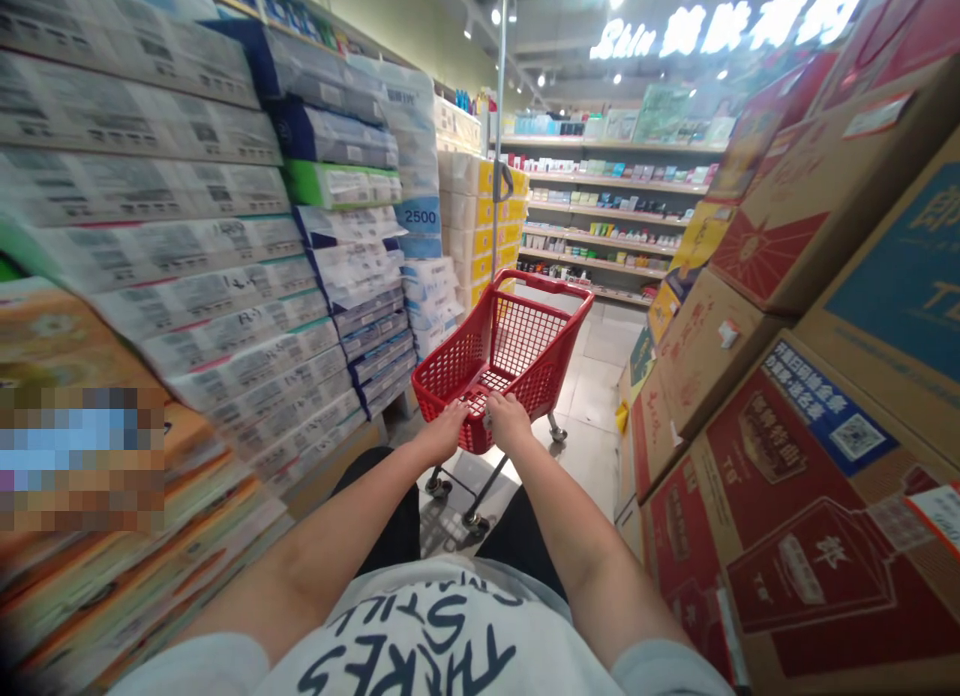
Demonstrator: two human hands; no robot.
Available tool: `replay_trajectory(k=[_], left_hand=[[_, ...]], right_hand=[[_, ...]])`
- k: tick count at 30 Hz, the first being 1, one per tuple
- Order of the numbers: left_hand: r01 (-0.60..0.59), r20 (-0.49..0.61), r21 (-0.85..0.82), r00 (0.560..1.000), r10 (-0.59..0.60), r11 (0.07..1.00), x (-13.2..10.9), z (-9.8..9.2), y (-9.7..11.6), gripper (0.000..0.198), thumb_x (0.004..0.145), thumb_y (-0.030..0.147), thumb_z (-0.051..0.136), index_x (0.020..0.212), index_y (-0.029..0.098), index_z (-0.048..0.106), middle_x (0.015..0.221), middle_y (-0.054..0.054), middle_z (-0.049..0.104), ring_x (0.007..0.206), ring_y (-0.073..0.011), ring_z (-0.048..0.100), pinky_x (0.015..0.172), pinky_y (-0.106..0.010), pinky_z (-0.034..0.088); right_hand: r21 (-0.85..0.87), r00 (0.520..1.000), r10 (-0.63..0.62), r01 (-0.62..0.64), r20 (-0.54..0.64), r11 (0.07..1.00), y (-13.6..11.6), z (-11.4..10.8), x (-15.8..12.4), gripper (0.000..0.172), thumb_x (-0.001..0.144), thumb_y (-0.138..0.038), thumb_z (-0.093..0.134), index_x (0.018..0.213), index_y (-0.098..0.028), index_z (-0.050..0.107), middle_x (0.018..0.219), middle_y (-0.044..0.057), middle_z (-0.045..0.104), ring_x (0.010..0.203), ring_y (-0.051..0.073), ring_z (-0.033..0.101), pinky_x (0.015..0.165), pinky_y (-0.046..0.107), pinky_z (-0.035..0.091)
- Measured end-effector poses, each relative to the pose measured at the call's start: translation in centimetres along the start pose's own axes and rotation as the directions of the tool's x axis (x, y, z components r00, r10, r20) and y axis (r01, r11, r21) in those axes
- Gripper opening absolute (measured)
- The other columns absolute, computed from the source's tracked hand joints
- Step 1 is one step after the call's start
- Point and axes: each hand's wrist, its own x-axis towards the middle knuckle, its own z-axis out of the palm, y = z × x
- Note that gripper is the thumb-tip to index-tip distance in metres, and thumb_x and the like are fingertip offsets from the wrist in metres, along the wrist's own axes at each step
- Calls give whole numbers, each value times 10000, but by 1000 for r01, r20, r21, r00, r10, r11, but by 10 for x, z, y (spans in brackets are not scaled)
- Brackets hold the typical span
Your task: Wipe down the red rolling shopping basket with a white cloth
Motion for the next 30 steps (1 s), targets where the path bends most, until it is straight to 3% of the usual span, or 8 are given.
replay_trajectory(k=[13,19,22,27,30], left_hand=[[7,-21,-65,1000,-8,998,-20,-10,6,577,835,16,331,1406,87,378,1540,-113,286,1470,-202,156,1217,-361,211],[64,-56,-39,996,-66,997,-16,-13,-4,530,861,33,355,1387,72,403,1514,-156,322,1464,-212,187,1217,-387,214],[106,-65,-24,992,-107,994,-12,-14,-6,494,882,80,400,1374,56,418,1487,-182,358,1458,-251,207,1210,-421,217],[84,-66,-12,994,-85,996,-12,-16,0,564,818,185,607,1358,111,459,1506,-141,344,1451,-298,209,1216,-445,191],[50,-67,-14,996,-51,999,-13,-16,4,544,824,215,613,1342,115,481,1471,-118,406,1420,-267,295,1237,-424,116]], right_hand=[[25,998,59,-58,-25,998,-27,16,-13,288,774,-48,475,1022,-140,591,1133,104,593,990,237,462,854,322,373],[33,994,-107,106,32,994,-21,15,-11,321,814,-34,468,1060,-181,613,1264,70,550,1010,215,478,895,307,403],[32,980,-198,198,1,980,-24,19,-15,381,835,-21,446,1135,-190,610,1299,85,533,1032,216,491,934,322,415],[52,959,-280,281,-33,958,-36,30,-17,290,853,-59,474,1031,-181,666,1117,98,611,969,217,542,908,325,466],[83,955,-286,292,-75,953,-39,30,-13,338,878,-90,464,1166,-160,626,1277,112,548,1076,221,523,990,343,440]])
